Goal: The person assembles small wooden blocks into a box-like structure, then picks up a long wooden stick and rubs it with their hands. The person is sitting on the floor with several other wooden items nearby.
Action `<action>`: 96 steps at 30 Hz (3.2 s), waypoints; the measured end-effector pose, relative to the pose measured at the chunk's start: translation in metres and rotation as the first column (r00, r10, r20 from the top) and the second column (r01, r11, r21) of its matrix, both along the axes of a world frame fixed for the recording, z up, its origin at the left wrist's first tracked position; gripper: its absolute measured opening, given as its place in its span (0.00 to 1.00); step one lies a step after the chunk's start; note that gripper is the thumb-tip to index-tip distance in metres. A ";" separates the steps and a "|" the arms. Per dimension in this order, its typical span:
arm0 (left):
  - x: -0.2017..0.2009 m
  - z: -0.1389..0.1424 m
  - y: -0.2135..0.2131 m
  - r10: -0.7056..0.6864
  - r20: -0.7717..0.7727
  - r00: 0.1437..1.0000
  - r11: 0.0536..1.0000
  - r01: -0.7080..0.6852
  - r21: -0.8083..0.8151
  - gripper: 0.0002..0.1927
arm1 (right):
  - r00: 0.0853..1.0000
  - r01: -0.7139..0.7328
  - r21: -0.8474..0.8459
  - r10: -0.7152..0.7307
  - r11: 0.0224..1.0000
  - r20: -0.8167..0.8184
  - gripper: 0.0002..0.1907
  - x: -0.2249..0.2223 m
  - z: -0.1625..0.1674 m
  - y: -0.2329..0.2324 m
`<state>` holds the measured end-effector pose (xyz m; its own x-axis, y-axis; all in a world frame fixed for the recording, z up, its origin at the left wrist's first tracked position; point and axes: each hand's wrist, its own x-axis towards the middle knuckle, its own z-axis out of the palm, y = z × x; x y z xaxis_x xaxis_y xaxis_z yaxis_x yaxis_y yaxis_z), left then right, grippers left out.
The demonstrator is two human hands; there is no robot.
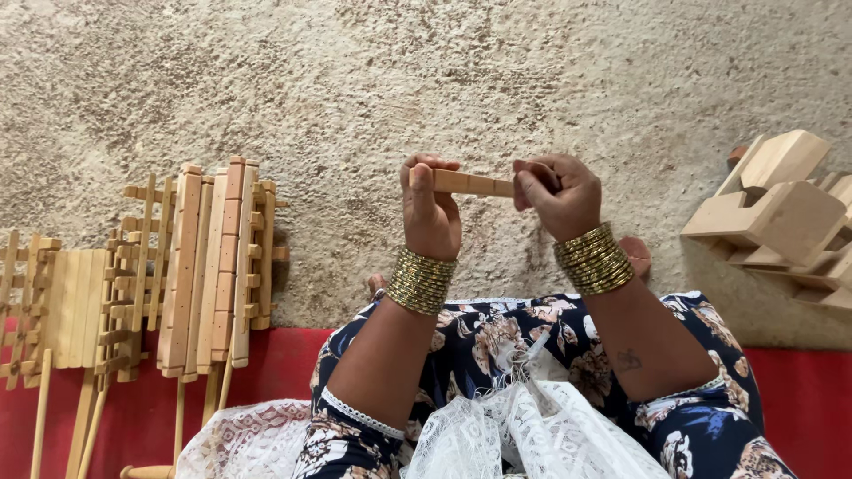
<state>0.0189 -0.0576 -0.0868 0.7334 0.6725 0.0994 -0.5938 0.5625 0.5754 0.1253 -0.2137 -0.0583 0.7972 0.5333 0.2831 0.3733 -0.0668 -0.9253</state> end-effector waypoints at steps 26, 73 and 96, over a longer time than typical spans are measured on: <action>0.002 -0.005 0.009 0.100 -0.037 0.994 0.983 -0.105 -0.148 0.15 | 0.920 0.074 -0.271 -0.171 0.960 -0.352 0.06 0.019 -0.030 -0.004; 0.005 -0.012 0.019 0.190 -0.042 0.981 0.927 -0.194 -0.322 0.11 | 0.921 0.004 -0.805 -0.315 0.594 -0.228 0.08 0.064 -0.090 -0.032; -0.007 -0.013 0.023 -0.046 0.258 0.965 0.997 0.059 -0.043 0.12 | 0.959 0.059 -0.437 -0.173 0.898 -0.226 0.07 0.060 -0.086 -0.018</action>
